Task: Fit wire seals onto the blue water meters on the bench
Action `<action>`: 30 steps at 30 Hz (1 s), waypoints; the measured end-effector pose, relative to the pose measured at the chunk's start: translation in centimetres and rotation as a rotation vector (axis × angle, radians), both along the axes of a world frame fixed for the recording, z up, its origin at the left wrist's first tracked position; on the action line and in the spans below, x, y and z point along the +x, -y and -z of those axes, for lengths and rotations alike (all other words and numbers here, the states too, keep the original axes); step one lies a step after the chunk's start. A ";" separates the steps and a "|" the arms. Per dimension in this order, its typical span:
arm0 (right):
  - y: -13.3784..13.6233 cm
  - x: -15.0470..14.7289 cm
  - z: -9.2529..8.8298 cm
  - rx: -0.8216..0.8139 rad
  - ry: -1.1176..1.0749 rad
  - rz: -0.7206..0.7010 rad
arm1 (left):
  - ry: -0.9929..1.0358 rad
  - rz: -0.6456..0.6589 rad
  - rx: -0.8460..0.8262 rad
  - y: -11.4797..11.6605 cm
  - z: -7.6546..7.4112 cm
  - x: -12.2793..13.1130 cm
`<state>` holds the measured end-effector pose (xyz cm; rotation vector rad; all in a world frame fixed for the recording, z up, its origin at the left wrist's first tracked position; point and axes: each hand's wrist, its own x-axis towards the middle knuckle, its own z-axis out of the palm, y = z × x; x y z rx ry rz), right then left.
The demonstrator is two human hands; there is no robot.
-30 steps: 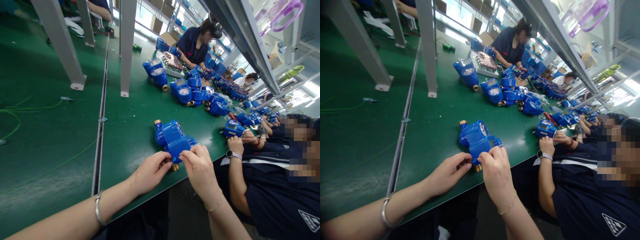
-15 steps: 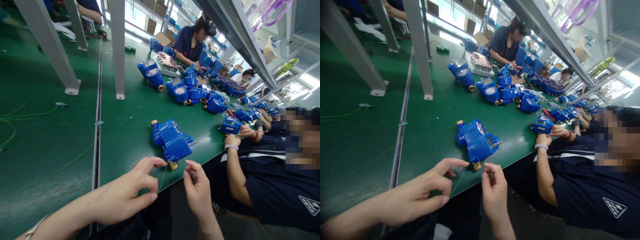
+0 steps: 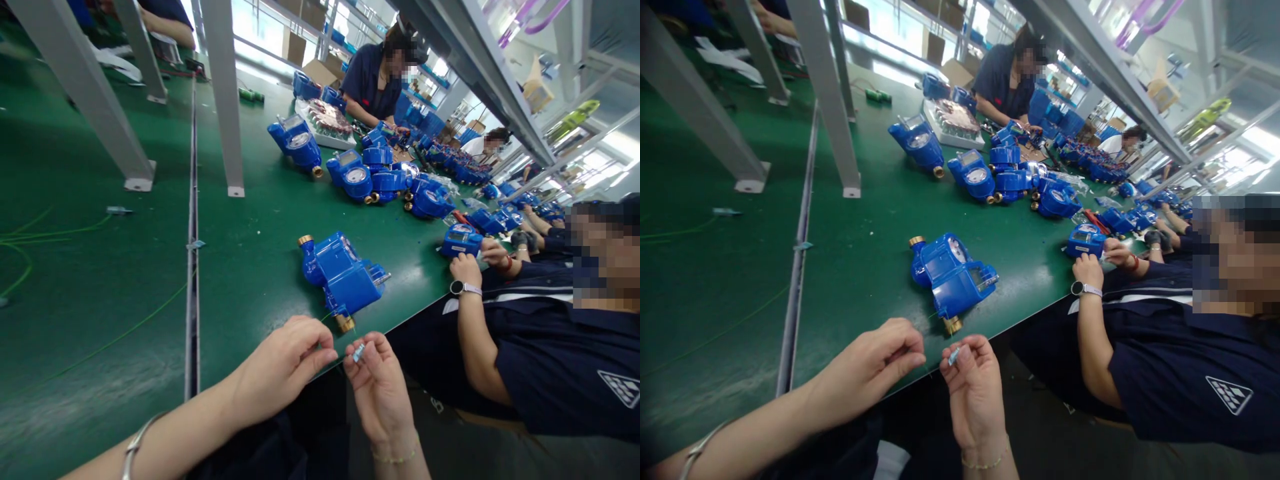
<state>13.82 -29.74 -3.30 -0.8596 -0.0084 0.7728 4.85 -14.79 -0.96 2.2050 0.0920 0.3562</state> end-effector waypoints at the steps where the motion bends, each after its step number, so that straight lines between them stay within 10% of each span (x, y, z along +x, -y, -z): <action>1: 0.0 -0.1 0.0 0.005 0.017 -0.011 | 0.017 -0.007 0.015 0.1 0.0 0.1; 7: -0.3 -0.7 -0.4 0.049 0.055 -0.078 | 0.138 -0.169 0.018 1.0 0.4 0.7; 30: -0.3 -0.9 -0.7 0.037 0.061 -0.103 | 0.187 -0.153 0.161 1.0 1.3 0.3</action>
